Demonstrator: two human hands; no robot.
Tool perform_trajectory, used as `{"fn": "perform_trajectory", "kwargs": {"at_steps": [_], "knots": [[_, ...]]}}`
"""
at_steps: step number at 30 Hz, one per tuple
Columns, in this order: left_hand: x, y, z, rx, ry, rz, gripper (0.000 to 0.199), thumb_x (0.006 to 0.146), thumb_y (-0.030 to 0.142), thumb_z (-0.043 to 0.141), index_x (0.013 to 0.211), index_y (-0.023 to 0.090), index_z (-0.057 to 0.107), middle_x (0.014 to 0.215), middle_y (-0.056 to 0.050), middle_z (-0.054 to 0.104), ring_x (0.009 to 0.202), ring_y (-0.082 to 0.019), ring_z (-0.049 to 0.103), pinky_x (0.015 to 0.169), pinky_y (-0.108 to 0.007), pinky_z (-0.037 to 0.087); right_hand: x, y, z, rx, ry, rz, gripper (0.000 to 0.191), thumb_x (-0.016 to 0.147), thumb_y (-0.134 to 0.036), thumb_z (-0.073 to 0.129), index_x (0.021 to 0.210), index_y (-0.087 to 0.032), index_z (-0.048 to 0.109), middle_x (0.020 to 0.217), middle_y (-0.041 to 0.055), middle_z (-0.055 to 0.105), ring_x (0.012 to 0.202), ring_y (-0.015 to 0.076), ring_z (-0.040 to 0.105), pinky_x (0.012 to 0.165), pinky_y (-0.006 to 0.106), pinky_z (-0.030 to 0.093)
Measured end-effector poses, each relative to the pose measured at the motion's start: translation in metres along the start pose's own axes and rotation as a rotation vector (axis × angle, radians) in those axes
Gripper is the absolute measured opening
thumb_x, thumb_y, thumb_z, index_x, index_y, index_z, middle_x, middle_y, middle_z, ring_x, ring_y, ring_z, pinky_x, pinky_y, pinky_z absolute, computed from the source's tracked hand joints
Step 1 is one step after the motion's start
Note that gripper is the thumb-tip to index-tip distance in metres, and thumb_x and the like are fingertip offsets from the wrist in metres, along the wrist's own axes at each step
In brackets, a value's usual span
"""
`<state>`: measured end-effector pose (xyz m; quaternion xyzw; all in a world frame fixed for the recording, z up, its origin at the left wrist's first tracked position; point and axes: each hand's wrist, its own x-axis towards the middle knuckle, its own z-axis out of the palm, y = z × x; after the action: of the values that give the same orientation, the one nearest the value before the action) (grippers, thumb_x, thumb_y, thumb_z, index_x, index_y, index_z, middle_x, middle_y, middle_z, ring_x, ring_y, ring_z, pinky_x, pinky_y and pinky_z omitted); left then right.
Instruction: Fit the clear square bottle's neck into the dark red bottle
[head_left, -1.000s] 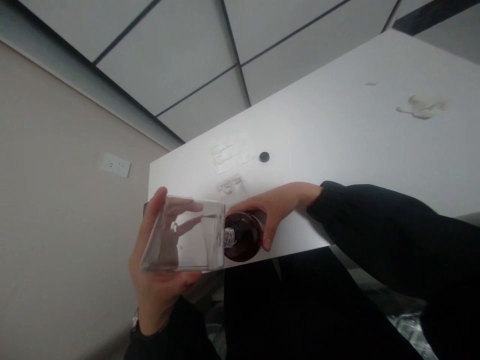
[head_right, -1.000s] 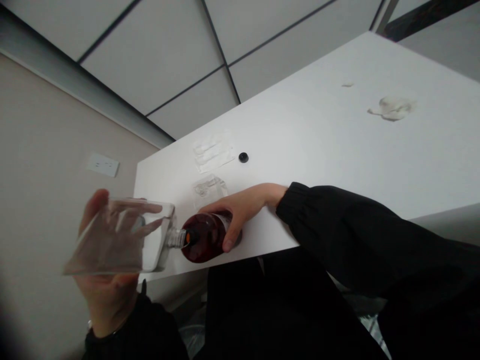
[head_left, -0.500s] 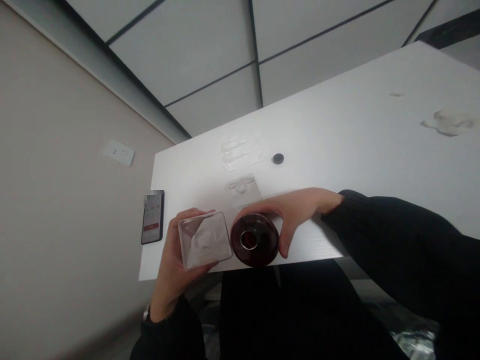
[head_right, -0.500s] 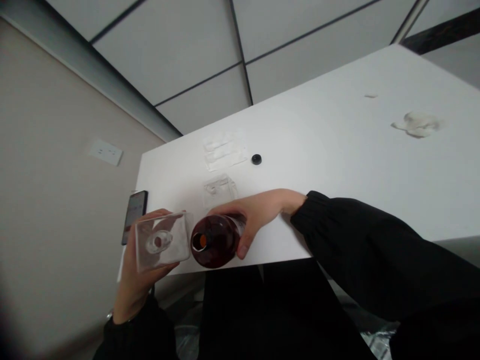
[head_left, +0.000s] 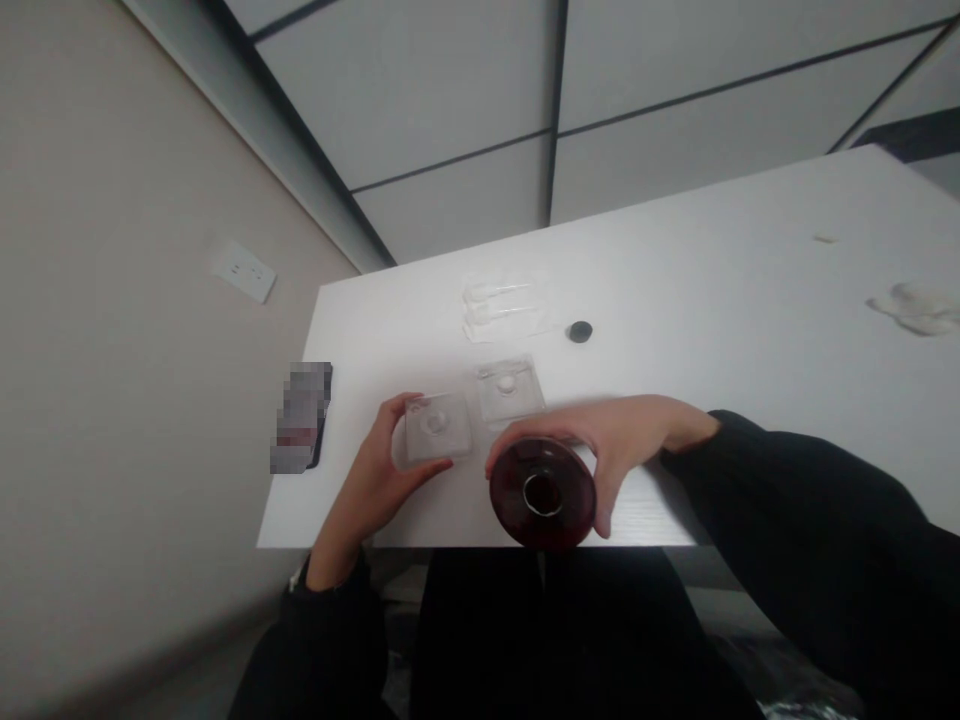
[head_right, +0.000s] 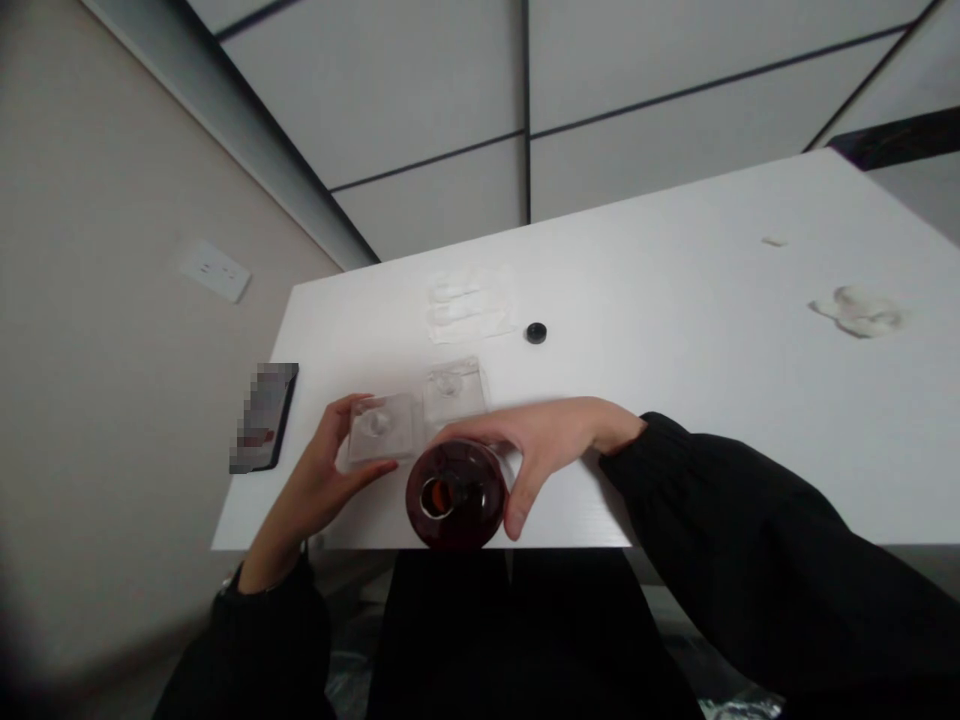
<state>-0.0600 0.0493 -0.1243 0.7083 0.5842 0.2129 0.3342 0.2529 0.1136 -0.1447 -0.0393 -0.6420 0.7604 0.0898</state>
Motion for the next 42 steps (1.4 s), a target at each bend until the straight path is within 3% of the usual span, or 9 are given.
{"fn": "perform_trajectory", "kwargs": {"at_steps": [9,16,22,27,31,37,42], "knots": [[0.033,0.018,-0.004,0.072,-0.080,0.081,0.066,0.090,0.034,0.081,0.142,0.023,0.043,0.148,-0.016,0.060,0.137,-0.032,0.065,0.123,-0.057,0.050,-0.001,0.009,-0.005,0.038,-0.027,-0.030,0.096,0.063,-0.037,0.106,0.144,-0.014,0.061,0.142,0.0159,0.070,0.134,0.0303,0.065,0.119,0.045,0.048],[0.040,0.024,0.000,0.276,-0.049,0.327,0.099,0.084,0.044,0.090,0.163,0.024,0.033,0.172,-0.022,0.042,0.163,-0.039,0.040,0.135,-0.063,0.034,-0.001,0.009,-0.006,0.014,-0.031,-0.031,0.099,0.062,-0.041,0.106,0.145,-0.015,0.060,0.143,0.0151,0.070,0.136,0.0315,0.064,0.120,0.046,0.047],[0.060,0.056,0.011,0.525,-0.084,0.381,0.093,0.082,0.040,0.093,0.160,0.024,0.046,0.163,-0.018,0.059,0.161,-0.041,0.044,0.134,-0.072,0.028,0.000,0.010,-0.007,0.013,-0.036,-0.020,0.100,0.061,-0.040,0.106,0.145,-0.014,0.060,0.144,0.0153,0.069,0.137,0.0302,0.063,0.120,0.042,0.046],[0.072,0.076,0.014,0.641,-0.178,0.436,0.084,0.082,0.035,0.093,0.154,0.016,0.054,0.156,-0.020,0.066,0.150,-0.038,0.059,0.132,-0.064,0.036,0.001,0.010,-0.009,-0.001,-0.055,-0.020,0.102,0.059,-0.042,0.107,0.145,-0.014,0.060,0.141,0.0137,0.071,0.134,0.0291,0.065,0.122,0.041,0.045],[0.078,0.078,0.017,0.630,-0.209,0.477,0.063,0.089,0.038,0.086,0.144,0.019,0.063,0.147,-0.016,0.073,0.137,-0.033,0.070,0.128,-0.058,0.045,0.000,0.007,-0.010,0.002,-0.064,-0.001,0.103,0.061,-0.042,0.106,0.147,-0.013,0.059,0.144,0.0156,0.070,0.137,0.0309,0.064,0.123,0.042,0.045],[0.080,0.084,0.016,0.545,-0.133,0.508,0.066,0.088,0.040,0.088,0.145,0.019,0.061,0.147,-0.014,0.073,0.137,-0.032,0.070,0.127,-0.055,0.048,0.001,0.007,-0.011,0.007,-0.092,0.006,0.101,0.060,-0.044,0.107,0.144,-0.012,0.062,0.141,0.0162,0.072,0.136,0.0318,0.065,0.121,0.043,0.047],[0.072,0.097,-0.003,0.429,-0.022,0.542,0.069,0.090,0.040,0.086,0.149,0.019,0.057,0.148,-0.014,0.070,0.138,-0.032,0.068,0.118,-0.048,0.057,0.002,0.007,-0.011,0.015,-0.094,0.021,0.101,0.059,-0.044,0.107,0.144,-0.012,0.063,0.145,0.0177,0.070,0.138,0.0335,0.064,0.120,0.044,0.048]]}}
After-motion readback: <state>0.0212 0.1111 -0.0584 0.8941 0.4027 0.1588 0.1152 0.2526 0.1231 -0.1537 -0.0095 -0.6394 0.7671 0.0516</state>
